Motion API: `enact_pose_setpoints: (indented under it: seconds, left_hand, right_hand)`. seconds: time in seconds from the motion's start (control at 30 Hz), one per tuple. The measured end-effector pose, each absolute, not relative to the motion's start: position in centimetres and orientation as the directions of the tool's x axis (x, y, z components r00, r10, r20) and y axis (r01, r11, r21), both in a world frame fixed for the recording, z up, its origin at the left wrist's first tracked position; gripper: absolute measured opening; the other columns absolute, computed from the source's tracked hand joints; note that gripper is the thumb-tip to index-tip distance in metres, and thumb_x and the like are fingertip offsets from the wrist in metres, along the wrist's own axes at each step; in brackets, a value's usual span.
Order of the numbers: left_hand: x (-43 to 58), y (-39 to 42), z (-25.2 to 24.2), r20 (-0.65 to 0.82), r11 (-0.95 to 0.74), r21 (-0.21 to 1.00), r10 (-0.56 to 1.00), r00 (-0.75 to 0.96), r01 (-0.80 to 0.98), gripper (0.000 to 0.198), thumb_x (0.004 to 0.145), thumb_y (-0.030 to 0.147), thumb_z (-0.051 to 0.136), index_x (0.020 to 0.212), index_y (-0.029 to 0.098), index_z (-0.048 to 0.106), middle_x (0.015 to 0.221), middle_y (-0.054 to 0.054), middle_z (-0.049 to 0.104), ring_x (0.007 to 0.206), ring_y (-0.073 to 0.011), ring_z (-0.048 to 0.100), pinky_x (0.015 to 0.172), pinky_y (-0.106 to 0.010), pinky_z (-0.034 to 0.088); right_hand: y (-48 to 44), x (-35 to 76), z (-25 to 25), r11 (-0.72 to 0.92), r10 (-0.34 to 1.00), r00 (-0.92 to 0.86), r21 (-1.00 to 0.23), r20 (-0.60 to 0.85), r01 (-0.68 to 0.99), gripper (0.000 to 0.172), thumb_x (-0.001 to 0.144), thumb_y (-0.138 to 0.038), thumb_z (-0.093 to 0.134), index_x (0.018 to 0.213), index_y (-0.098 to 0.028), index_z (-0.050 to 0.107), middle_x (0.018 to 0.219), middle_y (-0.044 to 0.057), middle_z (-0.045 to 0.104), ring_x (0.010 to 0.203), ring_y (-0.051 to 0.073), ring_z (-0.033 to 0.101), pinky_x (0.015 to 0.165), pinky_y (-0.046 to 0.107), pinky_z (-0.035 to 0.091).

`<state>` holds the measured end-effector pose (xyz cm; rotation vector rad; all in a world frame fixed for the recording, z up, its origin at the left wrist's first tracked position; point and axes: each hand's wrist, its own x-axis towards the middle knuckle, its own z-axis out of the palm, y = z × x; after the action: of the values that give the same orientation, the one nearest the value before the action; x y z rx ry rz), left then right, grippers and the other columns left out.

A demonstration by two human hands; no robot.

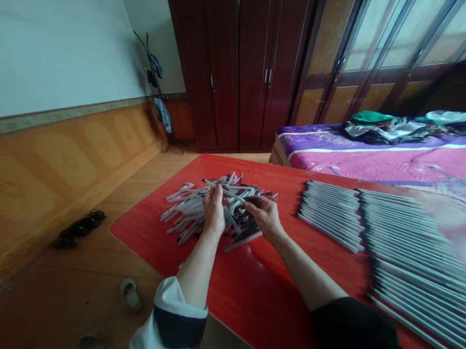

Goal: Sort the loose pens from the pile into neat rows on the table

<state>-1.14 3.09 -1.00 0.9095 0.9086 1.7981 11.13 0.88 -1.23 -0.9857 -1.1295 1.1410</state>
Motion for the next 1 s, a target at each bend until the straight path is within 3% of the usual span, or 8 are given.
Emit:
enact_pose_setpoints:
  seconds: [0.13, 0.43, 0.7, 0.8, 0.87, 0.93, 1.0]
  left_hand:
    - [-1.1, 3.1, -1.1, 0.181, -0.304, 0.843, 0.937, -0.298, -0.444, 0.034, 0.069, 0.048, 0.064, 0.077, 0.015, 0.059, 0.071, 0.001, 0.062, 0.054, -0.0079, 0.058, 0.042, -0.015, 0.043]
    - [-0.2, 3.0, -0.8, 0.145, -0.267, 0.772, 0.958, -0.249, -0.577, 0.031, 0.065, 0.041, 0.07, 0.073, 0.014, 0.057, 0.064, 0.003, 0.061, 0.053, -0.0081, 0.058, 0.051, -0.019, 0.047]
    - [-0.2, 3.2, -1.2, 0.134, -0.261, 0.806, 0.955, -0.265, -0.532, 0.031, 0.066, 0.042, 0.068, 0.075, 0.015, 0.058, 0.062, 0.004, 0.06, 0.05, -0.0076, 0.057, 0.05, -0.019, 0.047]
    - [-0.2, 3.2, -1.1, 0.127, -0.251, 0.799, 0.959, -0.254, -0.546, 0.031, 0.066, 0.043, 0.068, 0.075, 0.015, 0.058, 0.063, 0.003, 0.061, 0.051, -0.0079, 0.057, 0.05, -0.02, 0.048]
    - [-0.1, 3.1, -1.1, 0.135, -0.243, 0.801, 0.964, -0.23, -0.548, 0.032, 0.065, 0.043, 0.069, 0.075, 0.014, 0.058, 0.064, 0.002, 0.061, 0.052, -0.0085, 0.058, 0.05, -0.02, 0.049]
    - [0.1, 2.9, -1.1, 0.155, -0.231, 0.813, 0.971, -0.183, -0.534, 0.032, 0.064, 0.042, 0.07, 0.074, 0.014, 0.059, 0.065, 0.001, 0.062, 0.053, -0.009, 0.058, 0.049, -0.02, 0.049]
    - [0.4, 2.4, -1.0, 0.184, -0.21, 0.837, 0.978, -0.102, -0.506, 0.032, 0.065, 0.042, 0.07, 0.074, 0.013, 0.06, 0.064, 0.0, 0.062, 0.053, -0.0096, 0.058, 0.05, -0.02, 0.05]
  right_hand:
    - [0.5, 11.1, -0.6, 0.098, 0.995, 0.036, -0.961, 0.092, -0.259, 0.034, 0.053, -0.038, 0.074, 0.074, -0.014, 0.064, 0.055, 0.001, 0.064, 0.04, 0.011, 0.053, 0.035, 0.022, 0.042]
    - [0.1, 11.3, 0.2, 0.071, 0.997, 0.051, -0.956, 0.059, -0.283, 0.03, 0.05, -0.034, 0.073, 0.07, -0.013, 0.064, 0.05, -0.001, 0.061, 0.037, 0.011, 0.052, 0.033, 0.021, 0.041]
    - [0.3, 11.4, -0.4, 0.062, 0.998, 0.033, -0.966, 0.055, -0.249, 0.029, 0.053, -0.036, 0.071, 0.07, -0.015, 0.063, 0.05, 0.0, 0.06, 0.038, 0.012, 0.051, 0.034, 0.023, 0.041]
    - [0.6, 11.8, -0.3, 0.16, 0.987, 0.003, -0.986, 0.16, -0.053, 0.027, 0.063, -0.038, 0.062, 0.076, -0.015, 0.065, 0.054, 0.0, 0.061, 0.043, 0.013, 0.053, 0.04, 0.024, 0.042]
    - [0.3, 12.2, 0.2, 0.25, 0.967, -0.03, -0.931, 0.252, 0.265, 0.022, 0.072, -0.035, 0.055, 0.079, -0.017, 0.066, 0.058, 0.0, 0.062, 0.05, 0.014, 0.056, 0.045, 0.023, 0.04]
    - [-0.5, 12.5, 1.2, 0.268, 0.953, -0.059, -0.737, 0.297, 0.621, 0.019, 0.077, -0.031, 0.052, 0.08, -0.02, 0.067, 0.064, 0.001, 0.065, 0.058, 0.014, 0.059, 0.05, 0.022, 0.037]
    - [-1.6, 12.8, 2.2, 0.23, 0.948, -0.072, -0.51, 0.311, 0.828, 0.018, 0.081, -0.031, 0.051, 0.082, -0.023, 0.067, 0.075, 0.002, 0.068, 0.067, 0.015, 0.061, 0.054, 0.022, 0.034]
